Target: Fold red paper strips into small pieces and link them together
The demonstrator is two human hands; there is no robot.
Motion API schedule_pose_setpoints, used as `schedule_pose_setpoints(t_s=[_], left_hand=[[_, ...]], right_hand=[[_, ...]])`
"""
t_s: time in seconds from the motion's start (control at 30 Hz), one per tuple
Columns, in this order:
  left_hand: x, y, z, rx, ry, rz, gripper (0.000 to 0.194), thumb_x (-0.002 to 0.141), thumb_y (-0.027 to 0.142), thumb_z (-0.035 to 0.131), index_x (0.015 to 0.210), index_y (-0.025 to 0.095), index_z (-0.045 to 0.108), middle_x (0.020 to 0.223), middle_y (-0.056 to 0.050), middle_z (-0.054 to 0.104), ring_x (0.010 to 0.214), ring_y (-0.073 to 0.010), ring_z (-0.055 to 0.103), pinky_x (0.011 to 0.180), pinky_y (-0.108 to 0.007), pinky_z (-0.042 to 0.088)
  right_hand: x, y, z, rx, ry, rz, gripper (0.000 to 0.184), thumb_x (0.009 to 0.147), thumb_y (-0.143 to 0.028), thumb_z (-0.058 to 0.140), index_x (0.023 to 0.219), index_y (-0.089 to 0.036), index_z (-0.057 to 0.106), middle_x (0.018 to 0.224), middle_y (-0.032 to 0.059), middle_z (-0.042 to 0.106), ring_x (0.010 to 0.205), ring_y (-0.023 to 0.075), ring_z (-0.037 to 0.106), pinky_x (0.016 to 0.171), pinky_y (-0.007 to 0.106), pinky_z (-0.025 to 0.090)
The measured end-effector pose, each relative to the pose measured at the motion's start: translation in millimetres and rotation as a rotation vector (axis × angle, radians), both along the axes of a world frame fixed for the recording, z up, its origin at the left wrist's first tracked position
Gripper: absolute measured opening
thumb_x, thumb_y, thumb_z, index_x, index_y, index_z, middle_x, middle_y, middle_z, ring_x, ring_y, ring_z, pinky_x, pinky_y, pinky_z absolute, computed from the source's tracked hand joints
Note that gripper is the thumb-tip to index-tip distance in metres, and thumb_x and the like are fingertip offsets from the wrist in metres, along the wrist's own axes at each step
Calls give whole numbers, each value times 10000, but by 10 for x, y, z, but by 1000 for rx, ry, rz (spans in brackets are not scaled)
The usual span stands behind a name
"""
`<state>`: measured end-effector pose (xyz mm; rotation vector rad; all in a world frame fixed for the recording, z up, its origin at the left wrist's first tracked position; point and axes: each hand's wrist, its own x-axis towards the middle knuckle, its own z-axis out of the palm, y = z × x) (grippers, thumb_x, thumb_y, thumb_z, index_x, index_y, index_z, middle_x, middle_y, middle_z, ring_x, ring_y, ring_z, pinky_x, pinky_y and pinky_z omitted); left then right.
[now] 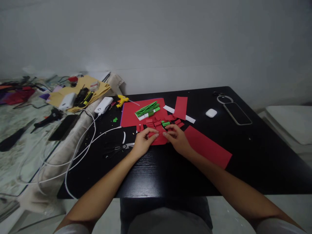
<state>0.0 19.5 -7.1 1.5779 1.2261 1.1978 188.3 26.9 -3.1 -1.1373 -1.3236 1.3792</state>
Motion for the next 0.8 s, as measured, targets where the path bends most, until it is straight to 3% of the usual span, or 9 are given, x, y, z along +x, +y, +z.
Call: schedule_pose_setpoints(t_s=[0.27, 0.43, 0.67, 0.8], left_hand=[[-15, -5, 1, 13, 47, 11, 191, 874, 350, 681, 951, 178, 713, 908, -35, 722, 685, -128, 571, 627, -242, 413], [-20, -5, 3, 25, 19, 5, 199, 901, 353, 649, 977, 174, 688, 917, -38, 710, 700, -126, 573, 648, -237, 423], [-29, -14, -11, 59, 69, 13, 218, 919, 366, 628, 1029, 182, 671, 788, -6, 639, 562, -95, 449, 535, -227, 335], [-23, -24, -49, 38, -3, -8, 268, 908, 367, 644, 1121, 206, 622, 880, -29, 670, 651, -124, 560, 574, -230, 407]], right_hand=[[30, 26, -41, 57, -56, 23, 264, 805, -411, 699, 951, -199, 646, 782, 27, 742, 747, 203, 702, 714, 331, 533], [29, 31, -54, 69, -43, 13, 262, 801, -403, 707, 956, -198, 658, 790, 26, 741, 736, 193, 695, 700, 317, 528], [31, 33, -38, 52, -73, 24, 285, 799, -433, 712, 944, -188, 695, 771, 20, 723, 682, 176, 661, 633, 294, 504], [41, 33, -17, 22, -88, 66, 299, 803, -475, 712, 863, -183, 713, 706, 1, 688, 619, 160, 626, 578, 279, 485]])
